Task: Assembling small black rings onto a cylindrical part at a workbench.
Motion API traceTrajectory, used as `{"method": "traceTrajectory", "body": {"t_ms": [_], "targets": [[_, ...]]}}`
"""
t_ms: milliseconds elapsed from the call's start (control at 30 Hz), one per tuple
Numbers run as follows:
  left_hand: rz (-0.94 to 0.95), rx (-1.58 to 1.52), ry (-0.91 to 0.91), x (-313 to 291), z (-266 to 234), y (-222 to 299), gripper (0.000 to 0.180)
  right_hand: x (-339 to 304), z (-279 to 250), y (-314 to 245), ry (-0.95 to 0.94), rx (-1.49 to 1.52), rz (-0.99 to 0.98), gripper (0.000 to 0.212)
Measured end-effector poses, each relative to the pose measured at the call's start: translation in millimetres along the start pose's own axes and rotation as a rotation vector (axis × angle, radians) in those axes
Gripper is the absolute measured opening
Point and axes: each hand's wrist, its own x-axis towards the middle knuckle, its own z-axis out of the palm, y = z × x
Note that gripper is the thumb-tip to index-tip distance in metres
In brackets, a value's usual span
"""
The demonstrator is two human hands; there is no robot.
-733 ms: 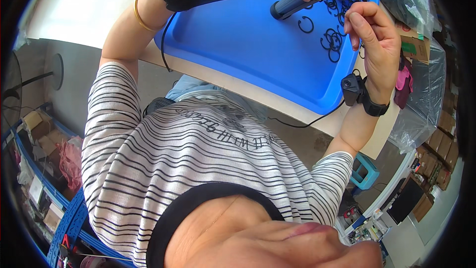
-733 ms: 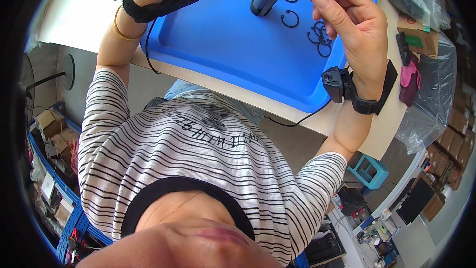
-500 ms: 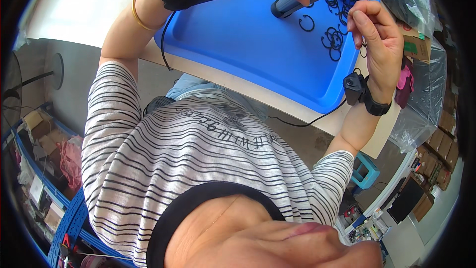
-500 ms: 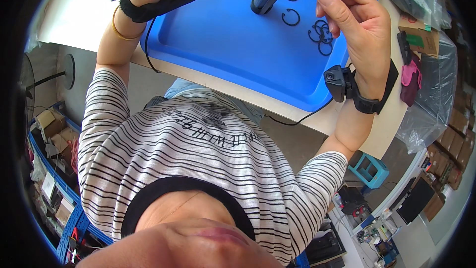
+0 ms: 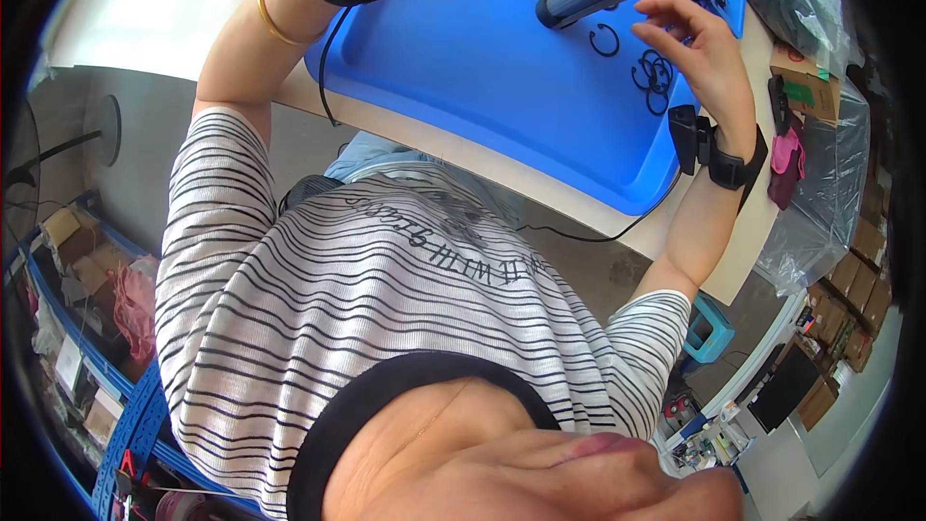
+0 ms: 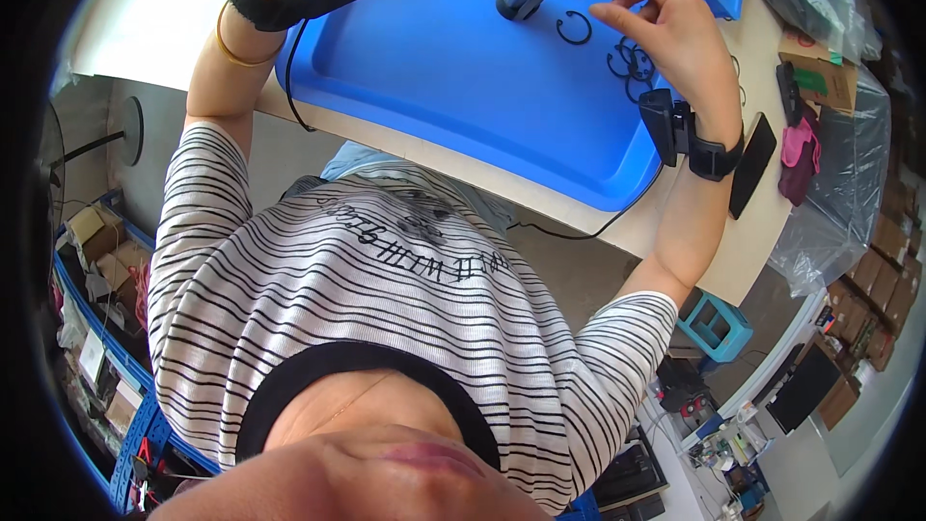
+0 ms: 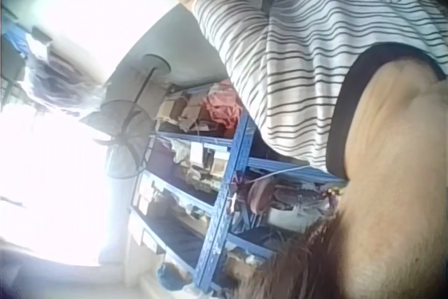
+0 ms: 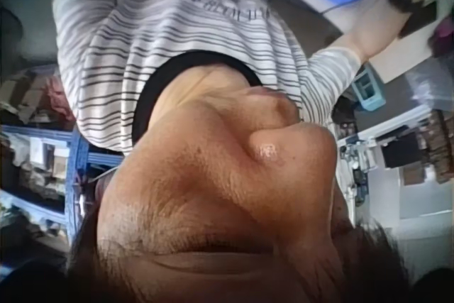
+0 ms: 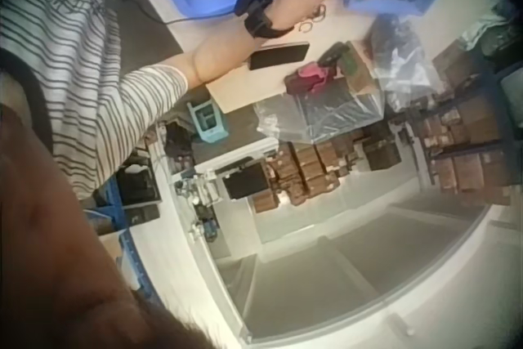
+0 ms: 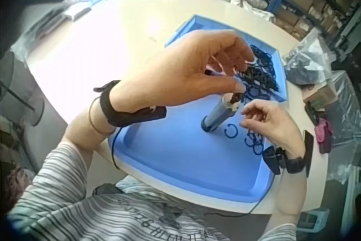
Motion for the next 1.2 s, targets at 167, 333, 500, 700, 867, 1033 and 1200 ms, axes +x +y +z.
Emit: {"method": "traceTrajectory", "body": {"t_ms": [167,333,500,700,867,1033,1200], "targets": [[0.009,-0.008,0.026,0.8,4.3,-2.3,0.035,1.1,17.1,-17.7,-0.063,-0.396,0.109,0.034],[-0.129,0.118,-0.003,1.2,-15.3,39.1,0.033,8.4,34.6,-20.1,-0.078,-0.547,-0.038,0.037],[0.07,0.054,0.073,0.9,-1.7,13.3,0.032,8.0,36.3,-6.4,-0.036,-0.568,-0.154,0.037],[-0.064,0.106,0.021,1.6,-14.7,44.3,0.029,12.4,25.8,-21.4,-0.152,-0.239,0.125,0.027],[-0.092,0.001,0.021,-1.6,-4.7,40.6,0.026,-10.7,-26.9,-50.9,-0.091,0.211,0.205,0.014],[-0.347,-0.292,-0.078,-2.5,-1.1,66.6,0.023,-36.9,-25.9,-81.7,0.134,0.565,-0.061,0.017],[-0.471,-0.301,-0.318,2.4,-6.9,82.0,0.021,-36.7,-8.9,-94.6,0.272,0.61,-0.132,0.019]]}}
